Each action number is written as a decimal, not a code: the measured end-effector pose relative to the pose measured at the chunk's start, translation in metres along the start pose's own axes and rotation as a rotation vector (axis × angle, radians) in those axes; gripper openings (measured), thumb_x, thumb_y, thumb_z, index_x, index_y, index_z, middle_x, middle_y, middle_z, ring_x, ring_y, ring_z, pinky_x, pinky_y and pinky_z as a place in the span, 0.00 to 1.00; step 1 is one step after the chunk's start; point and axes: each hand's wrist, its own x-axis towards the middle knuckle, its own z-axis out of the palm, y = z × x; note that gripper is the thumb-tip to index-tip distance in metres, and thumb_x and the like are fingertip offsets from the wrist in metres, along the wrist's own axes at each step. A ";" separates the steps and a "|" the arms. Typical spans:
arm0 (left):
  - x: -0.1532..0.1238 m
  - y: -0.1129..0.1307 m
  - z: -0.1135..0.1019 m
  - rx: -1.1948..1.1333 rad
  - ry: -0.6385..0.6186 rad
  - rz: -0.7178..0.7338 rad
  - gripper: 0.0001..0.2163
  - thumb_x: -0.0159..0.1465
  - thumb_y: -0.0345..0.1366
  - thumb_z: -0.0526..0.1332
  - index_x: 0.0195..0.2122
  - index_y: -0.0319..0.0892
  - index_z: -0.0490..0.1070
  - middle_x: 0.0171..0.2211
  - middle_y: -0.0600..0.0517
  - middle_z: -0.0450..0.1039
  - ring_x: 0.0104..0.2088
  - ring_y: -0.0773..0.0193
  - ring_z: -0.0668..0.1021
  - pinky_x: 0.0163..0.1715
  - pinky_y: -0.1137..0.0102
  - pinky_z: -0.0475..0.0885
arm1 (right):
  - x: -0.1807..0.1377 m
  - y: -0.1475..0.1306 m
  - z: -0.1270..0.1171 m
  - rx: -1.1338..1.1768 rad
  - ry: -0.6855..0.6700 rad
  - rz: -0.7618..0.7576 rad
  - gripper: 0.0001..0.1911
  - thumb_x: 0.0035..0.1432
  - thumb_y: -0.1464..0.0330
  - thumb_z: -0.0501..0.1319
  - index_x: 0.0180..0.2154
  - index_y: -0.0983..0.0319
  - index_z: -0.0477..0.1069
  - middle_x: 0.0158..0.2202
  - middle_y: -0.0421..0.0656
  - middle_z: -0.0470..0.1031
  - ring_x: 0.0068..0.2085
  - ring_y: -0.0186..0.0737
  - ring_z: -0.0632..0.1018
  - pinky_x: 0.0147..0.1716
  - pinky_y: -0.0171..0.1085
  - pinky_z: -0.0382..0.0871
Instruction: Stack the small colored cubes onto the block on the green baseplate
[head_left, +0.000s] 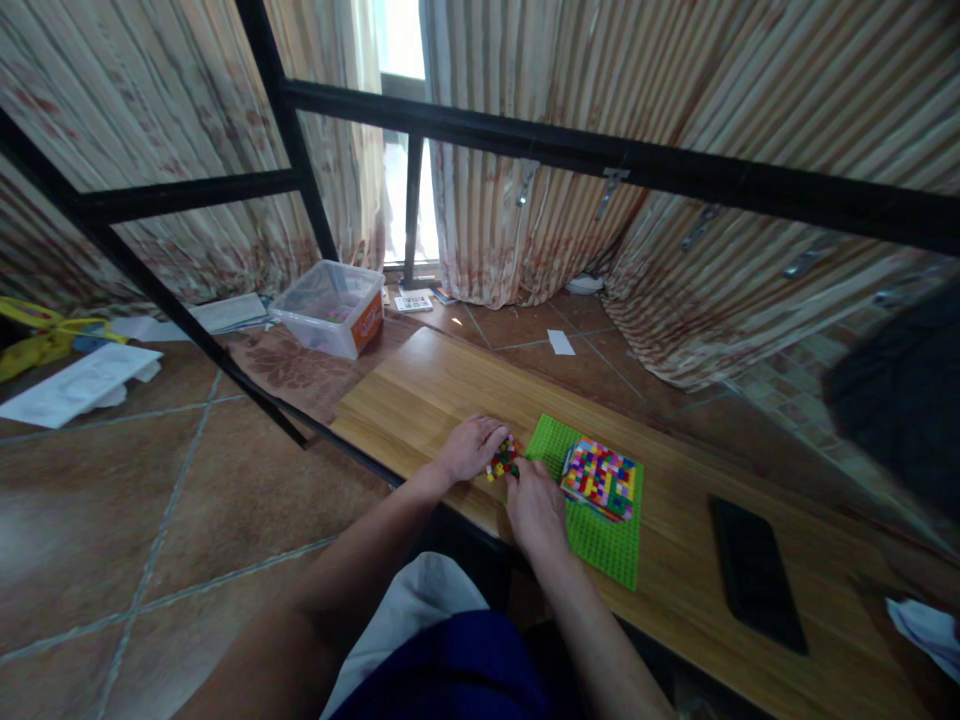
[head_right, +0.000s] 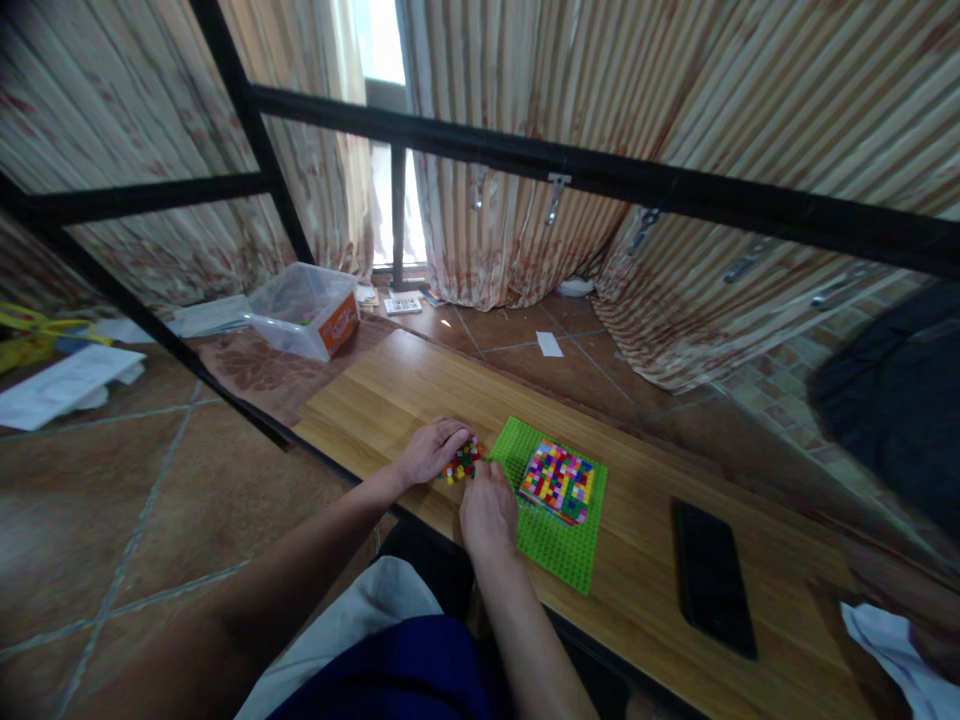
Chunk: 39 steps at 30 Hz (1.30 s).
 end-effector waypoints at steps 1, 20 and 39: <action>0.000 0.000 0.000 0.000 0.000 -0.003 0.22 0.71 0.44 0.41 0.39 0.42 0.73 0.38 0.48 0.78 0.42 0.62 0.76 0.49 0.65 0.69 | 0.001 0.001 0.002 0.001 0.004 0.004 0.14 0.59 0.72 0.52 0.42 0.63 0.73 0.36 0.50 0.74 0.38 0.47 0.75 0.38 0.41 0.65; 0.001 0.005 -0.004 -0.044 0.001 -0.025 0.21 0.71 0.43 0.43 0.39 0.43 0.75 0.39 0.50 0.79 0.43 0.62 0.76 0.50 0.65 0.68 | -0.015 0.005 -0.019 0.254 0.156 -0.017 0.15 0.62 0.69 0.48 0.39 0.62 0.73 0.37 0.48 0.75 0.40 0.43 0.75 0.42 0.41 0.67; 0.000 0.002 -0.003 -0.019 0.013 -0.052 0.21 0.71 0.44 0.43 0.40 0.43 0.75 0.40 0.49 0.79 0.44 0.61 0.76 0.49 0.65 0.69 | -0.004 0.119 -0.075 0.298 0.461 0.289 0.20 0.56 0.56 0.55 0.36 0.64 0.78 0.37 0.50 0.78 0.36 0.44 0.77 0.40 0.42 0.69</action>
